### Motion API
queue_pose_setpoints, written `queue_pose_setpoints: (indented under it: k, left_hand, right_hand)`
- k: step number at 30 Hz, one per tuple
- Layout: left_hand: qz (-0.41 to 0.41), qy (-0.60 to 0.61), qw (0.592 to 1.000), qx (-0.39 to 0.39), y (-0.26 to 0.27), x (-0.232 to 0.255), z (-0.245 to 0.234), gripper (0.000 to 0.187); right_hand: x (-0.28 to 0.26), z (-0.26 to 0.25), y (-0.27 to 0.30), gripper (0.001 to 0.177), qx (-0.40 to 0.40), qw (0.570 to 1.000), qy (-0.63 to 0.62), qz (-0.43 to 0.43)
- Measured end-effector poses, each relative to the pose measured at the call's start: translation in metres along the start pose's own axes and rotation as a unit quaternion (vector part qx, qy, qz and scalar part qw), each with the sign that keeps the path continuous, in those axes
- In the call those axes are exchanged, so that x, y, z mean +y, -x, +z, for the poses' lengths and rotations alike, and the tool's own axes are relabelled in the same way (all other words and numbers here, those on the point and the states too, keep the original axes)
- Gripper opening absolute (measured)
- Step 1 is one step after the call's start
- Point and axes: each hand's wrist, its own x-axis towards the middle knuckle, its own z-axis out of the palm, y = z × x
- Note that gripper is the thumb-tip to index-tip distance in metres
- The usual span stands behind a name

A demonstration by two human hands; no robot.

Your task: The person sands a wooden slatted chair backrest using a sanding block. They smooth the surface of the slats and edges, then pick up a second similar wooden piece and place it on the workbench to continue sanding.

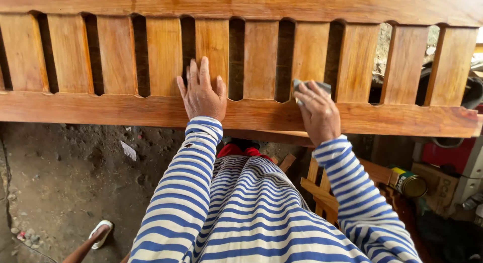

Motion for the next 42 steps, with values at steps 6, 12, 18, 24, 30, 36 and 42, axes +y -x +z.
queue_pose_setpoints:
  k: [6, 12, 18, 24, 30, 36, 42]
  left_hand:
    - [-0.01, 0.015, 1.0, -0.018, -0.001, 0.0, -0.001, 0.063]
    - [-0.021, 0.025, 0.998, -0.046, -0.001, -0.001, -0.003, 0.06]
    - [-0.024, 0.039, 0.996, -0.07, -0.002, -0.001, -0.008, 0.062]
    - [-0.018, 0.056, 0.994, -0.093, -0.002, -0.003, -0.008, 0.063]
    - [-0.004, 0.077, 0.992, -0.104, -0.008, 0.0, -0.029, 0.061]
    - [0.0, 0.135, 0.99, -0.039, 0.002, -0.007, -0.02, 0.067]
    - [-0.021, 0.29, 0.956, -0.028, 0.015, -0.013, -0.025, 0.044]
  right_hand:
    - [0.054, 0.031, -0.089, 0.015, 0.053, 0.997, 0.02, -0.048]
    - [0.044, 0.043, -0.084, 0.019, 0.045, 0.997, 0.068, -0.011]
    - [-0.024, -0.005, 0.013, 0.028, -0.036, 0.996, 0.039, 0.072]
    - [0.047, 0.032, -0.02, 0.025, 0.011, 0.997, 0.072, 0.005]
    - [0.015, 0.027, -0.118, 0.027, 0.01, 0.994, 0.006, 0.109]
    - [-0.112, 0.021, -0.092, 0.032, 0.062, 0.835, -0.43, 0.339]
    - [-0.135, 0.043, -0.049, 0.041, 0.094, 0.639, -0.638, 0.419]
